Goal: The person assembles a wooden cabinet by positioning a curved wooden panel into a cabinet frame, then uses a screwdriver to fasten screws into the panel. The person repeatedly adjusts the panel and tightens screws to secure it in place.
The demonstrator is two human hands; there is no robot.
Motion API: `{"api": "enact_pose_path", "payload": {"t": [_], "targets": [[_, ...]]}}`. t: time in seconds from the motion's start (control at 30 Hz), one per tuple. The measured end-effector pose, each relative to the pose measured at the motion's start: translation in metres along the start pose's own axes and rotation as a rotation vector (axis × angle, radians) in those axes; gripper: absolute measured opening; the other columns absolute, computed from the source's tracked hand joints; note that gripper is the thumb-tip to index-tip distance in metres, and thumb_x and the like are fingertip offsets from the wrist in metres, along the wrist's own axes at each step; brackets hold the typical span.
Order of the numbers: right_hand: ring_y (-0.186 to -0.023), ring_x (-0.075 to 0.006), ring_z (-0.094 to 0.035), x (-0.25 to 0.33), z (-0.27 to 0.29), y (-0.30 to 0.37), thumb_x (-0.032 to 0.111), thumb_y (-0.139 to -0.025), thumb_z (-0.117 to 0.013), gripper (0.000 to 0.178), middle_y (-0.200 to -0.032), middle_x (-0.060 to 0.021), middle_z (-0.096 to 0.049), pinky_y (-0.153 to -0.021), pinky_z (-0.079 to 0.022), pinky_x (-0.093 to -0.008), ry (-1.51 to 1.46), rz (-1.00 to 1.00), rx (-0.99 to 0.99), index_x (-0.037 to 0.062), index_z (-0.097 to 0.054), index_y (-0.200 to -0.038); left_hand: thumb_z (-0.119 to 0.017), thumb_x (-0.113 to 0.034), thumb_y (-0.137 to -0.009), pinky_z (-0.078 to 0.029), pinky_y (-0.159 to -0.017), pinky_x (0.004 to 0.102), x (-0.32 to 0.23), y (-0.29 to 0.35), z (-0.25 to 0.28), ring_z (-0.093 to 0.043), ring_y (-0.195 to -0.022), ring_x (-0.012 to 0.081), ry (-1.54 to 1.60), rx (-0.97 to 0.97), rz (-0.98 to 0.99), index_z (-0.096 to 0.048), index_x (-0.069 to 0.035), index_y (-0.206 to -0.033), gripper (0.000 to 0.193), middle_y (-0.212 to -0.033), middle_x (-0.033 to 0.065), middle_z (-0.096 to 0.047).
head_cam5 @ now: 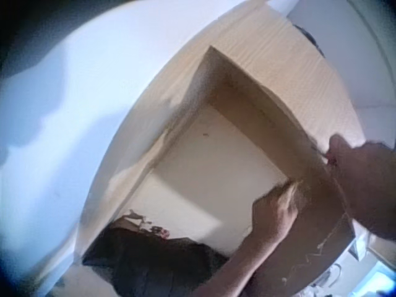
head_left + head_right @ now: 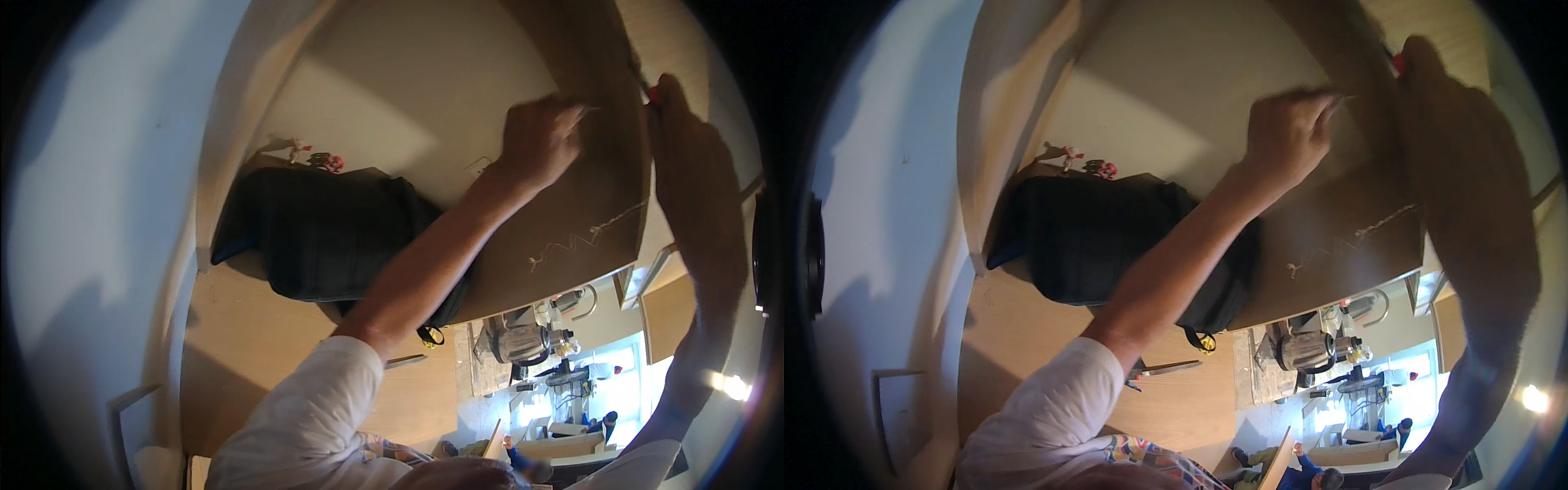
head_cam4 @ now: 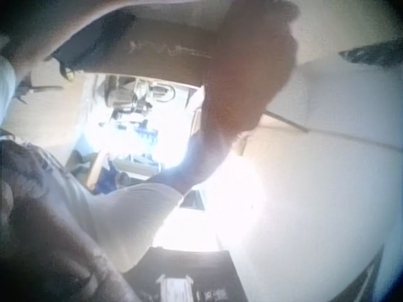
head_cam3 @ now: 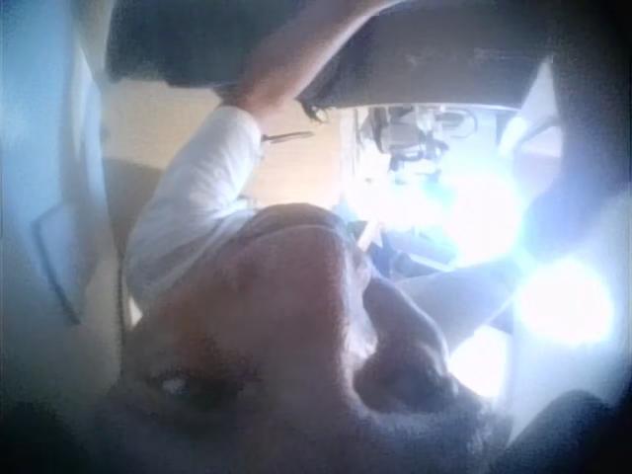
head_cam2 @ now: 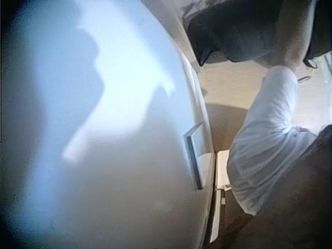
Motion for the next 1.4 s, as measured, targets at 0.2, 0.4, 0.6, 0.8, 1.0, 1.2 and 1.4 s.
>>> {"api": "enact_pose_path", "payload": {"t": [0.2,0.4,0.6,0.8,1.0,1.2,1.4], "targets": [[-0.065,-0.0364,-0.063,0.001,0.001,0.056,0.017,-0.103,-0.052,0.015,-0.076,-0.0177,-0.061,-0.058,-0.045,-0.0449,-0.429,-0.339,-0.028,0.0039,-0.051,-0.11,-0.062,-0.009,-0.09,-0.054,-0.084,0.0431,0.087,0.135,-0.035,-0.069,-0.093,0.0351,-0.006,0.625,0.419,-0.072,-0.005,-0.108,0.021,-0.098,0.0195,-0.071],[-0.049,-0.0181,-0.044,-0.043,-0.026,0.11,0.021,-0.107,-0.049,0.018,-0.061,-0.009,-0.045,-0.05,-0.035,-0.0349,-0.768,-0.702,-0.001,0.0036,-0.053,-0.106,-0.052,-0.024,-0.104,-0.039,-0.114,0.0438,0.036,0.023,0.072,-0.051,-0.135,0.0316,0.588,0.018,0.585,-0.041,0.003,-0.147,0.051,-0.14,0.023,-0.055],[-0.054,-0.0141,-0.046,-0.038,-0.004,0.089,0.026,-0.106,-0.049,0.024,-0.063,-0.0055,-0.047,-0.053,-0.037,-0.0341,-0.794,-0.606,-0.142,0.0033,-0.056,-0.103,-0.042,-0.031,-0.109,-0.038,-0.107,0.0355,-0.1,-0.073,0.071,-0.046,-0.13,0.0202,0.875,-0.007,0.058,-0.011,0.006,-0.155,0.067,-0.144,0.0214,-0.044],[-0.057,-0.0136,-0.049,-0.043,0.012,0.067,0.03,-0.105,-0.051,0.027,-0.068,-0.0059,-0.051,-0.054,-0.039,-0.0322,-0.788,-0.55,-0.216,0.0035,-0.058,-0.108,-0.041,-0.03,-0.11,-0.038,-0.106,0.0323,-0.126,-0.071,0.066,-0.05,-0.119,0.0201,1.397,0.101,0.185,-0.006,0.004,-0.157,0.067,-0.135,0.0191,-0.048],[-0.054,-0.0104,-0.05,-0.032,0.034,0.028,0.033,-0.108,-0.046,0.033,-0.071,-0.0059,-0.05,-0.049,-0.04,-0.0278,-0.615,-0.263,-0.291,0.0056,-0.056,-0.122,-0.041,-0.03,-0.11,-0.043,-0.098,0.0343,-0.065,-0.062,0.058,-0.053,-0.109,0.0172,1.397,-0.098,0.364,-0.019,0.003,-0.152,0.058,-0.119,0.0147,-0.055],[-0.068,-0.0225,-0.061,-0.028,0.021,-0.008,0.025,-0.106,-0.05,0.029,-0.082,-0.0125,-0.061,-0.063,-0.048,-0.034,-0.398,-0.134,-0.152,0.0063,-0.056,-0.127,-0.053,-0.028,-0.105,-0.044,-0.109,0.0458,-0.057,-0.036,0.09,-0.06,-0.124,0.0297,1.071,-0.093,0.412,-0.051,0.003,-0.136,0.044,-0.122,0.0215,-0.066],[-0.07,-0.0234,-0.061,-0.025,0.013,-0.02,0.025,-0.106,-0.05,0.029,-0.084,-0.0129,-0.061,-0.063,-0.049,-0.0345,-0.228,-0.059,-0.144,0.0063,-0.056,-0.128,-0.067,-0.021,-0.099,-0.053,-0.083,0.0336,0.0,0.029,0.103,-0.068,-0.096,0.0168,0.735,-0.299,0.624,-0.066,-0.002,-0.119,0.028,-0.106,0.0103,-0.07]]}}
Point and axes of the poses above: each hand's wrist, its own y-axis away from the middle knuckle, its own z-axis out of the back of the hand, x = y × z, the point moved 9 cm from there along -y, towards the middle knuckle
